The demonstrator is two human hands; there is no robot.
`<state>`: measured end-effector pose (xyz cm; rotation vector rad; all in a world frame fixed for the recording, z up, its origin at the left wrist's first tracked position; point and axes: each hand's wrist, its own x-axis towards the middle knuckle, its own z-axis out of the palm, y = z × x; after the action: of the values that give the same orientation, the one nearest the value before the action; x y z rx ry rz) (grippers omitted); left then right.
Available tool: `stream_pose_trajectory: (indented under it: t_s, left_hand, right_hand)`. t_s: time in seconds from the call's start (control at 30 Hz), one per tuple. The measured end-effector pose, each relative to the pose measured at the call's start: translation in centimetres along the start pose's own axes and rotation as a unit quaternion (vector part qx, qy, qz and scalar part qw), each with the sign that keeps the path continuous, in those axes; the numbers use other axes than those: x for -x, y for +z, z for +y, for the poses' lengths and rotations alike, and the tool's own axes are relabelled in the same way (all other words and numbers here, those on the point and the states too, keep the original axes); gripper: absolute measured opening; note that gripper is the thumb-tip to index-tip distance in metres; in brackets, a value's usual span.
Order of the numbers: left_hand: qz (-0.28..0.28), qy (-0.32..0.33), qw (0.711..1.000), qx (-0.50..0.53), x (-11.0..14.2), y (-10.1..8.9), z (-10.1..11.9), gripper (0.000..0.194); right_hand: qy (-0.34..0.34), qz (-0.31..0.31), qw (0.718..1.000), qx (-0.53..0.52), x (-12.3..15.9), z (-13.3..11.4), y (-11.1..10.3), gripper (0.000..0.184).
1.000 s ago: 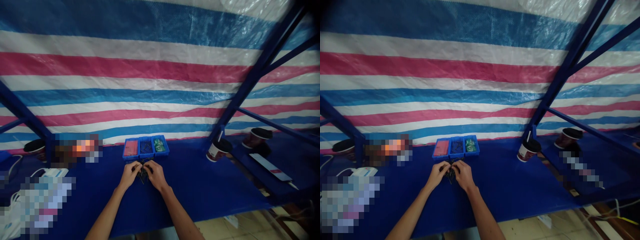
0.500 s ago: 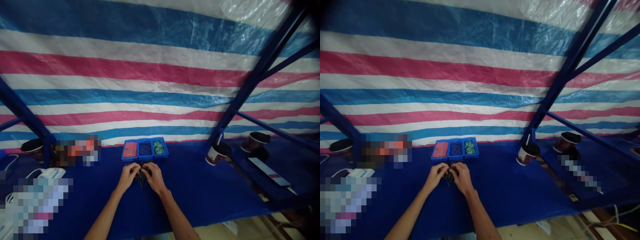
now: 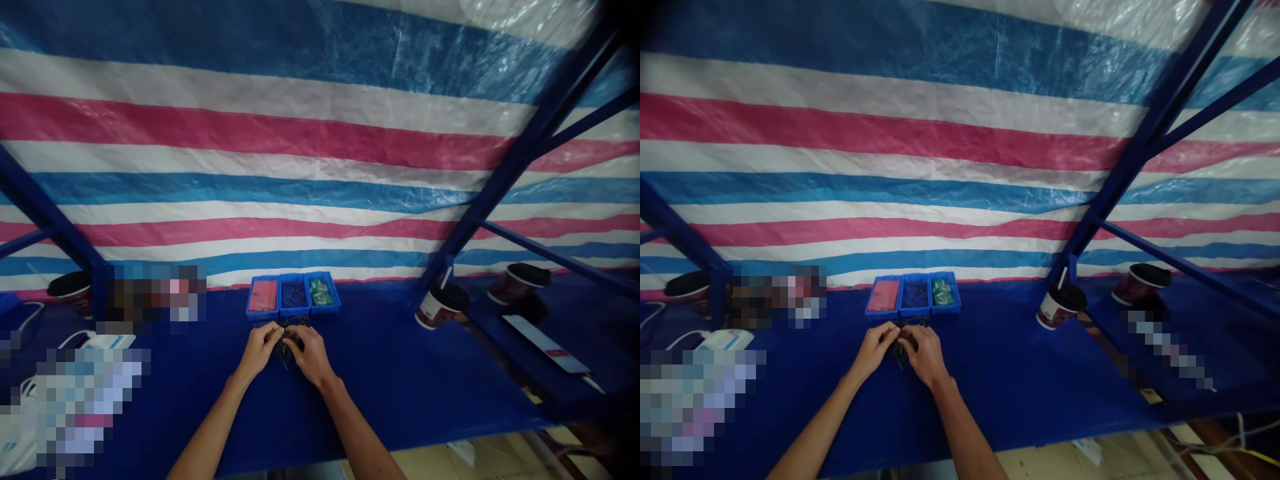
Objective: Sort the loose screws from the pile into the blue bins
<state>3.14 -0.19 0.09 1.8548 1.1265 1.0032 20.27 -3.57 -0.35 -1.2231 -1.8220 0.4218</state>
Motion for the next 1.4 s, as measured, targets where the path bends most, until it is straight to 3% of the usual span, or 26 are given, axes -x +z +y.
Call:
stream_pose_trajectory:
  t_s: [0.33, 0.53, 0.77, 0.93, 1.23, 1.4]
  left_hand:
    - [-0.012, 0.004, 1.0, -0.014, -0.05, -0.08, -0.13, 0.041]
    - [-0.01, 0.005, 1.0, -0.004, -0.09, -0.13, -0.12, 0.044]
    - [-0.014, 0.014, 1.0, -0.001, -0.1, -0.05, -0.01, 0.042]
    - [0.005, 0.014, 1.0, -0.001, -0.14, -0.08, 0.11, 0.041]
    - [-0.001, 0.014, 1.0, -0.002, -0.09, -0.1, 0.03, 0.038]
    - [0.002, 0.008, 1.0, 0.003, -0.1, -0.1, -0.03, 0.039]
  right_hand:
    - [0.012, -0.022, 0.999, 0.048, -0.13, -0.19, -0.28, 0.024]
    - [0.001, -0.016, 0.999, 0.038, -0.05, -0.26, -0.34, 0.011]
    - [-0.009, -0.017, 0.998, 0.055, -0.11, -0.2, -0.57, 0.026]
    - [0.002, 0.007, 0.999, 0.035, -0.11, -0.24, -0.61, 0.014]
    - [-0.003, 0.017, 0.999, 0.031, -0.23, -0.06, -0.35, 0.019]
    - [-0.002, 0.014, 1.0, 0.026, -0.21, -0.37, -0.48, 0.01]
